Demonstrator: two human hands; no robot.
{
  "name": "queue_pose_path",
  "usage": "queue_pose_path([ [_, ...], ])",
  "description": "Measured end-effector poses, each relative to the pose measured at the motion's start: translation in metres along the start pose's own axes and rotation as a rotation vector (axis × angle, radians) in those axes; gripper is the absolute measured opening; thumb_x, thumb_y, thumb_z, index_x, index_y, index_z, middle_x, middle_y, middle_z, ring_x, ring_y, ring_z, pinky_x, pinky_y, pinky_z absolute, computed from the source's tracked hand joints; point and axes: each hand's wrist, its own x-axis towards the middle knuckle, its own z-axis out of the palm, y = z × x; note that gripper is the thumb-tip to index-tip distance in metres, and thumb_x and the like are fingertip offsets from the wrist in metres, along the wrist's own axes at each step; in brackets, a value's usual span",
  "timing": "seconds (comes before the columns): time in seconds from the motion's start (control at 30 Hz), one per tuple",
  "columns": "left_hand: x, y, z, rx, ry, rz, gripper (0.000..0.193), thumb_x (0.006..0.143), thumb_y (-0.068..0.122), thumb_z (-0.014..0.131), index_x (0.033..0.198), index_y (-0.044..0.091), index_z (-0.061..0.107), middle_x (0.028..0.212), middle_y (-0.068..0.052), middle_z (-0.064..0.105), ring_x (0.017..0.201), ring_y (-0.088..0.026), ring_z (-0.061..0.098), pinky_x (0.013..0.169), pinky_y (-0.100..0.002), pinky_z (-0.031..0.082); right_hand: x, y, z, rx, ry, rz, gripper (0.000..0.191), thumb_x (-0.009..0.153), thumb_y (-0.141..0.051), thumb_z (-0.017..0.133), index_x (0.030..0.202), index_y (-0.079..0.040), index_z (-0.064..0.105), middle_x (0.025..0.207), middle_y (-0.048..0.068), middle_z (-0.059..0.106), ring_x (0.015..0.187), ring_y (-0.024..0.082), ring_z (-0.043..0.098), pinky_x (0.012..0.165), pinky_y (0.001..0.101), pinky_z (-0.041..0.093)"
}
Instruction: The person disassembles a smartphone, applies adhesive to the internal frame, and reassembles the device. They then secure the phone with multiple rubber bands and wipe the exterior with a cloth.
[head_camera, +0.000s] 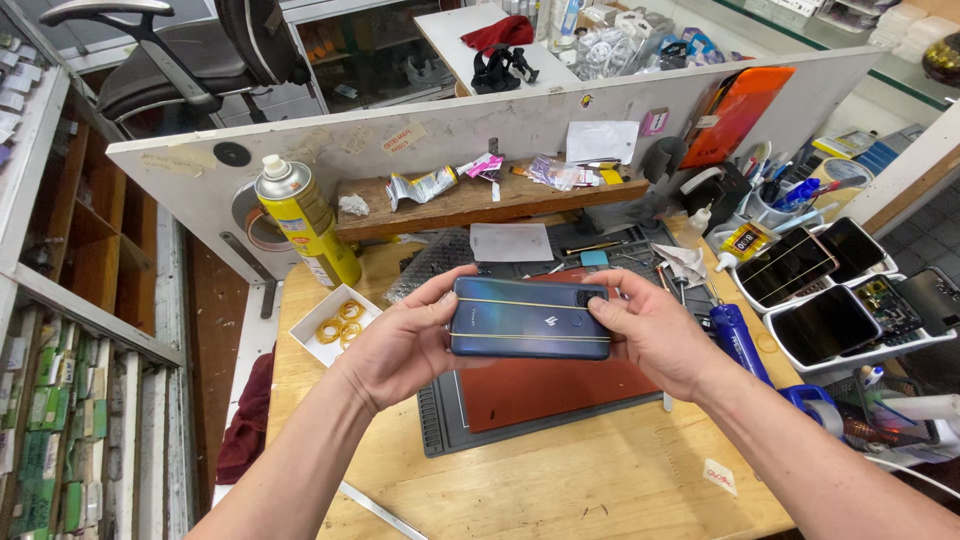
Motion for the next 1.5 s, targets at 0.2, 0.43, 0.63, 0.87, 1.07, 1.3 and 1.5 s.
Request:
queue_pose_path([
  [0.2, 0.001, -0.005, -0.009, -0.045, 0.046, -0.006, 0.046, 0.104, 0.023, 0.056, 0.148, 0.013, 0.052, 0.124, -0.005, 0.066, 0.111, -0.021, 0.065, 0.103, -0.053, 0.051, 0.001, 0.009, -0.001, -0.005, 0.028, 0.043, 0.03, 0.098, -0.013, 0.058, 0.127, -0.009, 0.06, 0.108, 0.006, 0.069, 0.09, 0.015, 0.068, 0.077, 0.0382, 0.059],
  [0.43, 0.013, -0.021, -0.007, -0.31, 0.305, 0.01, 0.045, 0.096, 0.037, 0.054, 0.129, 0.007, 0.056, 0.122, -0.018, 0.065, 0.114, -0.032, 0.066, 0.102, -0.055, 0.051, 0.005, 0.028, 0.025, 0.175, 0.06, 0.113, 0.026, 0.097, -0.018, 0.06, 0.12, -0.008, 0.056, 0.107, 0.01, 0.069, 0.091, 0.019, 0.07, 0.078, 0.041, 0.061],
  [0.63, 0.028, -0.053, -0.032, -0.424, 0.525, 0.062, 0.035, 0.097, 0.018, 0.059, 0.126, 0.0, 0.059, 0.126, -0.016, 0.066, 0.117, -0.03, 0.065, 0.109, -0.049, 0.05, 0.01, 0.06, 0.045, -0.01, -0.056, 0.284, 0.031, 0.096, -0.023, 0.062, 0.124, -0.01, 0.056, 0.109, 0.007, 0.069, 0.094, 0.019, 0.073, 0.082, 0.0389, 0.062],
  [0.87, 0.011, -0.026, -0.05, -0.149, 0.601, 0.022, 0.025, 0.096, 0.014, 0.063, 0.119, 0.003, 0.061, 0.108, -0.012, 0.073, 0.097, -0.026, 0.072, 0.095, -0.049, 0.058, 0.076, 0.061, 0.025, -1.06, 0.174, -0.274, 0.029, 0.093, -0.019, 0.067, 0.121, -0.016, 0.072, 0.112, 0.008, 0.075, 0.102, 0.026, 0.069, 0.087, 0.0415, 0.056],
  [1.07, 0.015, -0.007, -0.04, -0.053, 0.573, -0.087, 0.023, 0.1, 0.021, 0.056, 0.116, 0.005, 0.062, 0.107, -0.01, 0.073, 0.093, -0.023, 0.072, 0.083, -0.045, 0.062, 0.095, 0.064, 0.039, -1.391, 0.087, -0.287, 0.015, 0.087, -0.022, 0.071, 0.097, -0.015, 0.079, 0.111, 0.004, 0.073, 0.105, 0.029, 0.067, 0.089, 0.0439, 0.052],
  [1.3, 0.015, 0.004, -0.033, 0.184, 0.31, -0.144, 0.018, 0.098, 0.019, 0.061, 0.112, 0.008, 0.066, 0.097, -0.006, 0.074, 0.082, -0.017, 0.072, 0.074, -0.037, 0.062, 0.106, 0.028, 0.059, -0.759, 0.199, -0.222, 0.014, 0.087, -0.018, 0.074, 0.087, -0.004, 0.078, 0.082, 0.007, 0.076, 0.076, 0.019, 0.07, 0.07, 0.0341, 0.054],
  [1.5, 0.023, 0.01, -0.005, 0.477, 0.206, -0.179, 0.038, 0.093, 0.017, 0.074, 0.123, -0.005, 0.067, 0.098, -0.012, 0.075, 0.078, -0.017, 0.071, 0.067, -0.034, 0.062, 0.105, -0.007, 0.075, -0.309, 0.025, -0.068, 0.015, 0.088, -0.014, 0.075, 0.09, 0.0, 0.073, 0.077, 0.003, 0.072, 0.068, 0.012, 0.065, 0.06, 0.0264, 0.054],
])
